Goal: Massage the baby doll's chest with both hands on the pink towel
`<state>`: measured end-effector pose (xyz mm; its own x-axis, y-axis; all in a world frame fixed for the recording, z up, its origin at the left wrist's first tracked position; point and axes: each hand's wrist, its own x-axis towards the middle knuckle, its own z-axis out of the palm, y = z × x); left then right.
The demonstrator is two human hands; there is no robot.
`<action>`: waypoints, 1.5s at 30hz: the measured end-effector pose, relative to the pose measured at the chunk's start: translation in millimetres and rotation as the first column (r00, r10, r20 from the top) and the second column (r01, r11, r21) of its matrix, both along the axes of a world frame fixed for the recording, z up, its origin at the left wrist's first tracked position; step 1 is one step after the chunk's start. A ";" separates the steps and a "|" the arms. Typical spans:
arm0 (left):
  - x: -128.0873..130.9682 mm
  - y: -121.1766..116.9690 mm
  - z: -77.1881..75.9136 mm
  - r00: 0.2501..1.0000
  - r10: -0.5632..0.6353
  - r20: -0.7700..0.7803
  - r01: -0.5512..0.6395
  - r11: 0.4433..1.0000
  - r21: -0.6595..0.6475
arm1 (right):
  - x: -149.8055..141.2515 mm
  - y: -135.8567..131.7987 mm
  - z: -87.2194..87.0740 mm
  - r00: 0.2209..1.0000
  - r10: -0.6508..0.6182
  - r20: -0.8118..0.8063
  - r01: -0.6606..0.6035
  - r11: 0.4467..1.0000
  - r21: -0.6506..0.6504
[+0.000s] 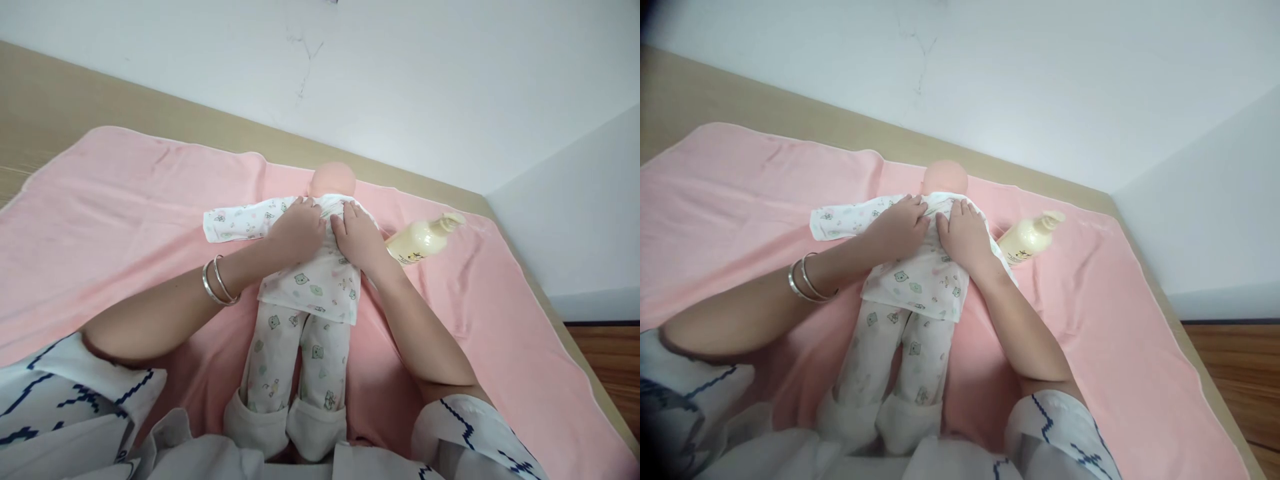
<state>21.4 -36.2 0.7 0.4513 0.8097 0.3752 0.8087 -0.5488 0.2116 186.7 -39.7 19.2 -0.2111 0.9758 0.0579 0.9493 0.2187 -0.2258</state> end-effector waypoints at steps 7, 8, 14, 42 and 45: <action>-10.6 28.3 -8.0 0.960 -0.093 -0.263 0.106 0.994 0.037 | -22.7 -35.5 6.7 0.989 0.051 0.141 -0.060 0.996 0.060; -11.5 29.5 -9.5 0.953 -0.097 -0.286 0.115 0.992 0.046 | -24.9 -38.7 6.9 0.989 0.062 0.131 -0.071 0.995 0.069; -4.5 9.4 -7.2 0.993 -0.025 -0.115 0.023 1.000 -0.018 | -14.6 -12.2 2.6 0.996 -0.011 -0.086 0.013 1.000 0.021; 0.8 15.1 -27.6 0.888 0.233 0.397 -0.168 0.967 -0.192 | -4.6 -11.4 11.4 0.984 0.027 -0.176 -0.031 0.999 -0.020; 0.1 15.8 -27.9 0.881 0.230 0.413 -0.163 0.968 -0.192 | -5.6 -31.5 25.8 0.973 0.037 -0.227 -0.014 0.995 0.103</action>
